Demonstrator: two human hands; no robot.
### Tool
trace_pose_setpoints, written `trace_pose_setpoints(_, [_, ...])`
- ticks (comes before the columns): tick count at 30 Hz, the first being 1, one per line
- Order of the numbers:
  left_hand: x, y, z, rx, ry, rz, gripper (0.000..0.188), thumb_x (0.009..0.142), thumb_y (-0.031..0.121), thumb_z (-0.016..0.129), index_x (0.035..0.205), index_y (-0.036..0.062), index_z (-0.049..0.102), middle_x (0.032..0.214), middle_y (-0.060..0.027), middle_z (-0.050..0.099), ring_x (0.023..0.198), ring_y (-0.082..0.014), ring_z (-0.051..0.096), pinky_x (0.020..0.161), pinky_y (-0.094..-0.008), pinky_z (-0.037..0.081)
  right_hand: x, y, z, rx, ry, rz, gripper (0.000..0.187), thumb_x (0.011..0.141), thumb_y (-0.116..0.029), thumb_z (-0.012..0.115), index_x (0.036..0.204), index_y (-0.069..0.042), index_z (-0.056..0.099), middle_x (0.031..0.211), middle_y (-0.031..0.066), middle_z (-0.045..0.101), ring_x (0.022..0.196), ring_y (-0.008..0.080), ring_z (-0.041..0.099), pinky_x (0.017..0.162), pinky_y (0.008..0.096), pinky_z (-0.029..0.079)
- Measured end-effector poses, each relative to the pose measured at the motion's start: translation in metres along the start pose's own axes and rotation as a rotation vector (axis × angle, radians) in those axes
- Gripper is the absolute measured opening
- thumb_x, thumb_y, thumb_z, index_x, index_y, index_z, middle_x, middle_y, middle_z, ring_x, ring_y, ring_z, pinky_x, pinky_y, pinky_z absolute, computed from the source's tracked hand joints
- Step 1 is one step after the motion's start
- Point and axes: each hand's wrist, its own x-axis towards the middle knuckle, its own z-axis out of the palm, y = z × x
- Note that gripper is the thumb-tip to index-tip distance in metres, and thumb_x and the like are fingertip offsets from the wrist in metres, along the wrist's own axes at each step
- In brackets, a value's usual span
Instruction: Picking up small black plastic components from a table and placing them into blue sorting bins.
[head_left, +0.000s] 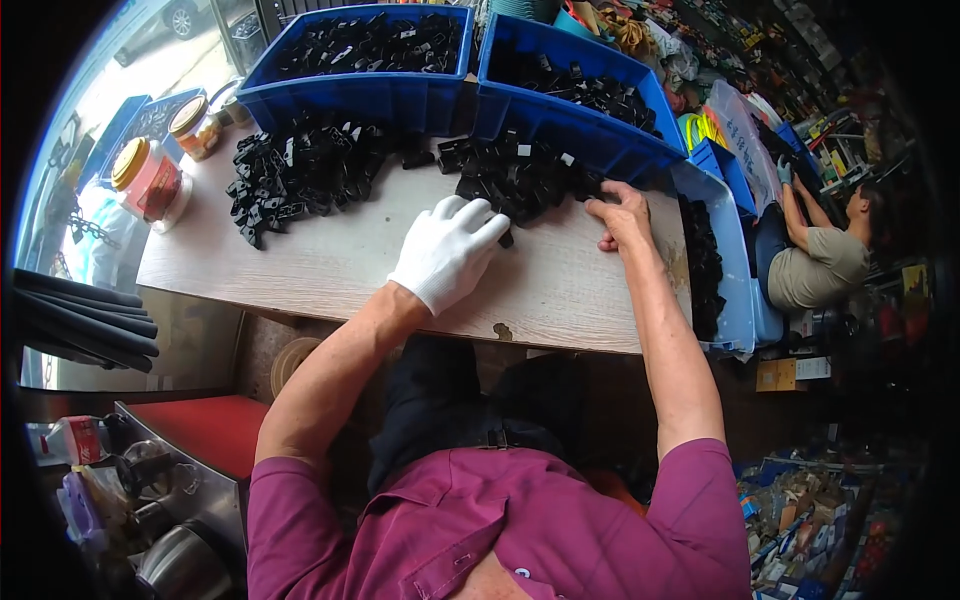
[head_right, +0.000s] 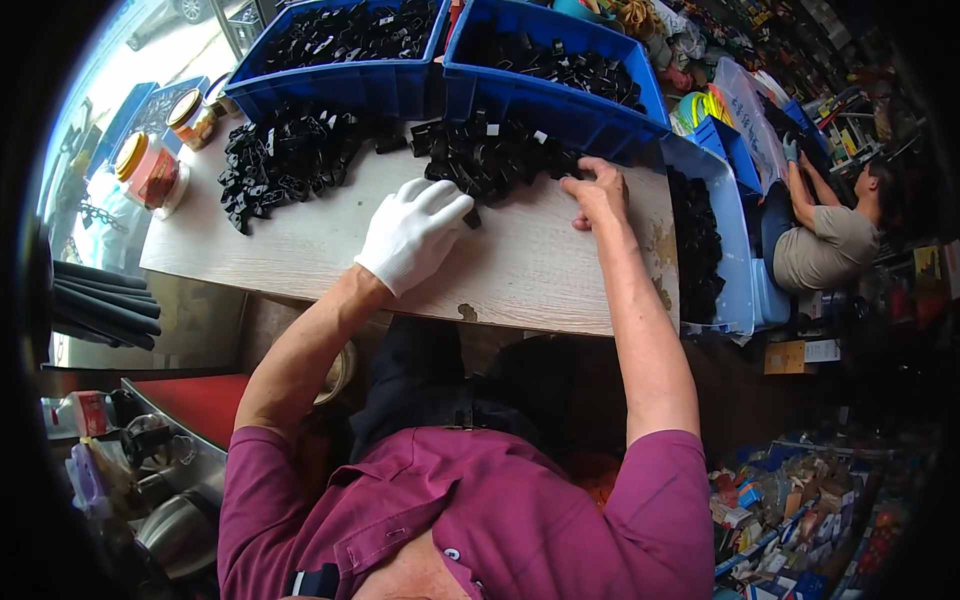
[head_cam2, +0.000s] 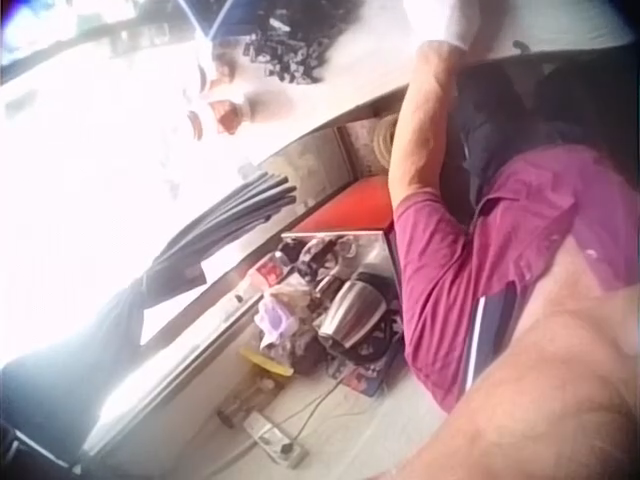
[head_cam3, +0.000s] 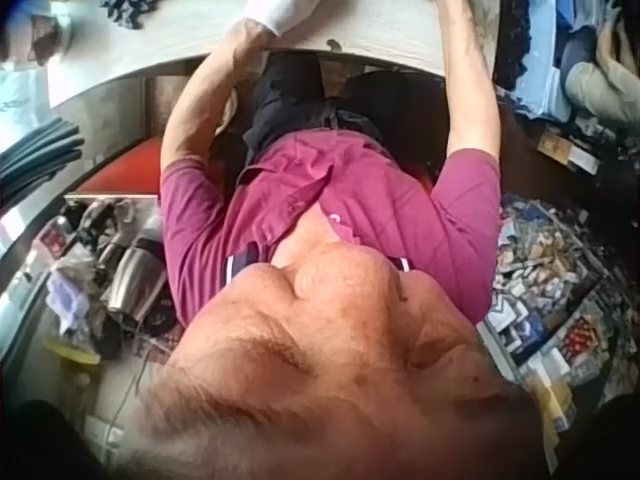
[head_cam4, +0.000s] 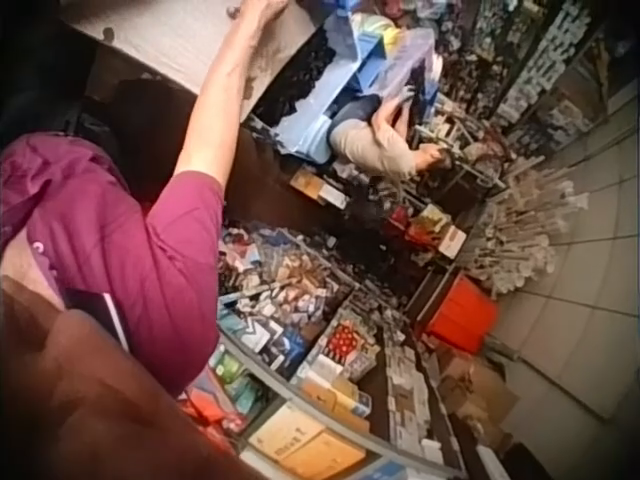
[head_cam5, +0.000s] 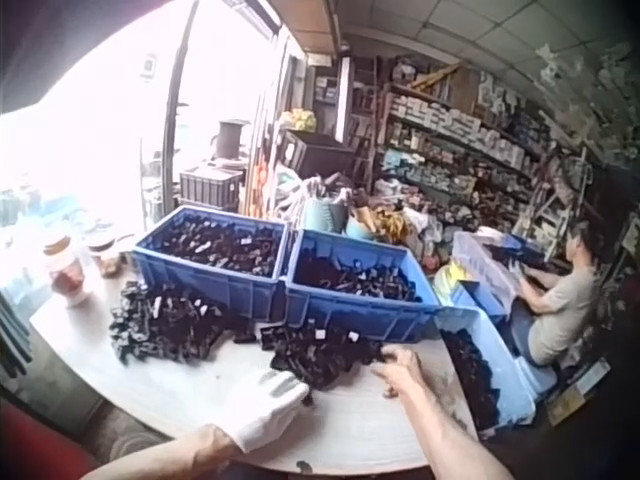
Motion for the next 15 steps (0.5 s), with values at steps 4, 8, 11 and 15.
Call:
trace_pose_setpoints(4, [0.004, 0.001, 0.019, 0.073, -0.048, 0.026, 0.026, 0.083, 0.014, 0.071, 0.109, 0.0108, 0.069, 0.107, -0.0065, 0.065, 0.099, -0.0296, 0.063, 0.076, -0.042, 0.054, 0.004, 0.001, 0.007, -0.14, 0.0, -0.117, 0.053, 0.081, -0.019, 0.083, 0.127, -0.001, 0.065, 0.079, 0.0091, 0.066, 0.04, 0.0113, 0.046, 0.037, 0.0292, 0.046])
trace_pose_setpoints(8, [0.005, -0.002, 0.026, 0.09, -0.045, -0.039, 0.015, 0.087, 0.014, 0.068, 0.102, 0.0105, 0.071, 0.094, -0.0072, 0.07, 0.094, -0.0292, 0.065, 0.074, -0.0416, 0.054, 0.008, 0.01, 0.003, -0.191, 0.087, -0.121, 0.044, 0.079, -0.025, 0.085, 0.113, -0.001, 0.073, 0.078, 0.0097, 0.069, 0.044, 0.0142, 0.053, 0.04, 0.0306, 0.051])
trace_pose_setpoints(11, [0.0, -0.002, 0.021, 0.035, -0.035, -0.057, 0.019, 0.086, 0.012, 0.071, 0.105, 0.0103, 0.071, 0.097, -0.0063, 0.071, 0.095, -0.0313, 0.065, 0.08, -0.0414, 0.056, -0.004, 0.006, -0.009, -0.063, -0.048, -0.028, 0.042, 0.08, -0.03, 0.085, 0.108, 0.0, 0.073, 0.069, 0.0076, 0.064, 0.043, 0.0134, 0.053, 0.041, 0.0311, 0.052])
trace_pose_setpoints(15, [-0.006, -0.008, 0.016, 0.005, 0.031, -0.239, 0.01, 0.089, 0.017, 0.07, 0.095, 0.0114, 0.075, 0.098, -0.0074, 0.072, 0.097, -0.033, 0.065, 0.083, -0.0413, 0.057, -0.025, 0.001, -0.018, 0.027, -0.164, 0.097, 0.041, 0.085, -0.037, 0.083, 0.105, -0.003, 0.072, 0.056, 0.0008, 0.052, 0.04, 0.0121, 0.052, 0.042, 0.0326, 0.053])
